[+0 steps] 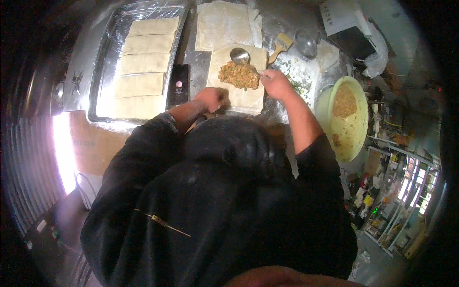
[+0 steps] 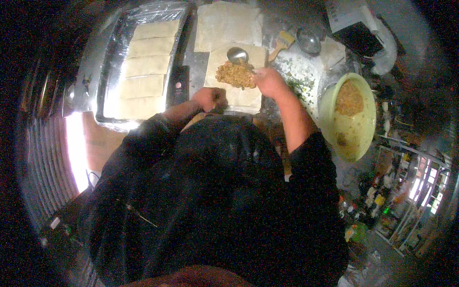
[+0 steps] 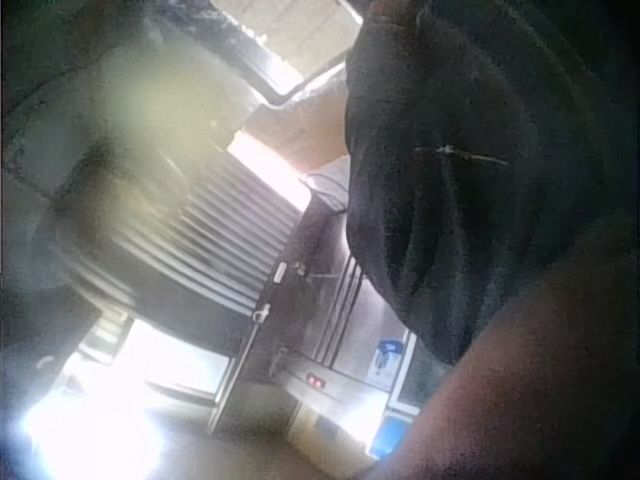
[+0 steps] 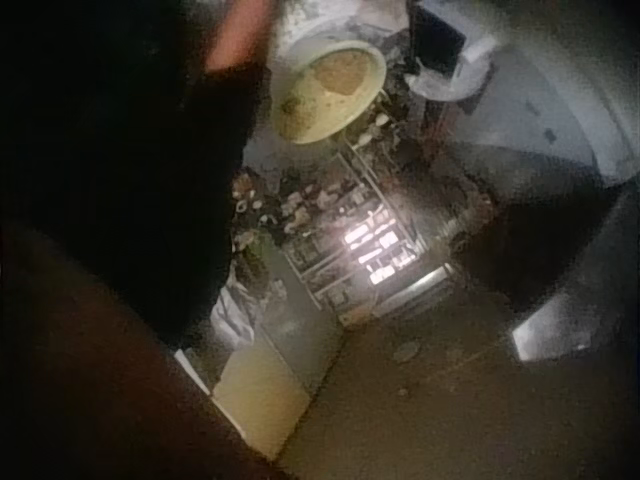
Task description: The person scoops a crumbly filling from a bowl onto rectangular dough sheets, spreads it evenly, folds the dough over the filling, and places the assembled pies onto a tray. The person retrieves more dough from a refrigerator and continues the process.
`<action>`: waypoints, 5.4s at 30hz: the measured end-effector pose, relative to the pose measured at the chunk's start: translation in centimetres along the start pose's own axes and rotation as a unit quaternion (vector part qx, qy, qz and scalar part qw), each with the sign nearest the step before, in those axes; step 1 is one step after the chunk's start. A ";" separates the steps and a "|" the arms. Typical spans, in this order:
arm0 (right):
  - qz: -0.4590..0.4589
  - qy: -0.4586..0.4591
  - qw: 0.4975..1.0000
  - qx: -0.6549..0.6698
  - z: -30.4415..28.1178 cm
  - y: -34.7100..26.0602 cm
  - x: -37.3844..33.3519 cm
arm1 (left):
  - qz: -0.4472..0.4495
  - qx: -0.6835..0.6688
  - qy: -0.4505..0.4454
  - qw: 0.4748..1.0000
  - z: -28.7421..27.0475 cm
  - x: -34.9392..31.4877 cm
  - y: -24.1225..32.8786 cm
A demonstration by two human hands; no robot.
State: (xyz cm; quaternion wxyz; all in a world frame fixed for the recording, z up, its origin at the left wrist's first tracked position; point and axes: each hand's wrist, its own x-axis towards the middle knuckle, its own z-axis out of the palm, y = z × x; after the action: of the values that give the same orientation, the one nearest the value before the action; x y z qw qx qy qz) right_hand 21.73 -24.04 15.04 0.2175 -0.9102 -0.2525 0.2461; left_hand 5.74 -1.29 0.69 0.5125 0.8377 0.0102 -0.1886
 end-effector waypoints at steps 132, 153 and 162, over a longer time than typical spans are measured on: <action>0.030 0.016 0.999 0.022 2.3 4.2 -10.7 | -0.008 0.107 -0.004 0.994 -0.9 -1.1 3.0; 0.020 0.009 0.995 -0.096 2.6 3.3 -9.3 | -0.062 0.144 0.005 0.988 -1.2 -1.6 5.8; 0.040 0.002 0.958 0.284 2.8 8.3 -11.6 | -0.068 0.158 -0.029 0.985 -0.8 -0.6 5.0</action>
State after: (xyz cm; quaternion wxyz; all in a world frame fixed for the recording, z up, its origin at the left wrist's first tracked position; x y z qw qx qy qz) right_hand 14.36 -36.31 12.50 0.4578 -0.8208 -0.1349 0.3139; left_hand 6.46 -2.84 5.48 0.3595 0.8997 0.0226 -0.2465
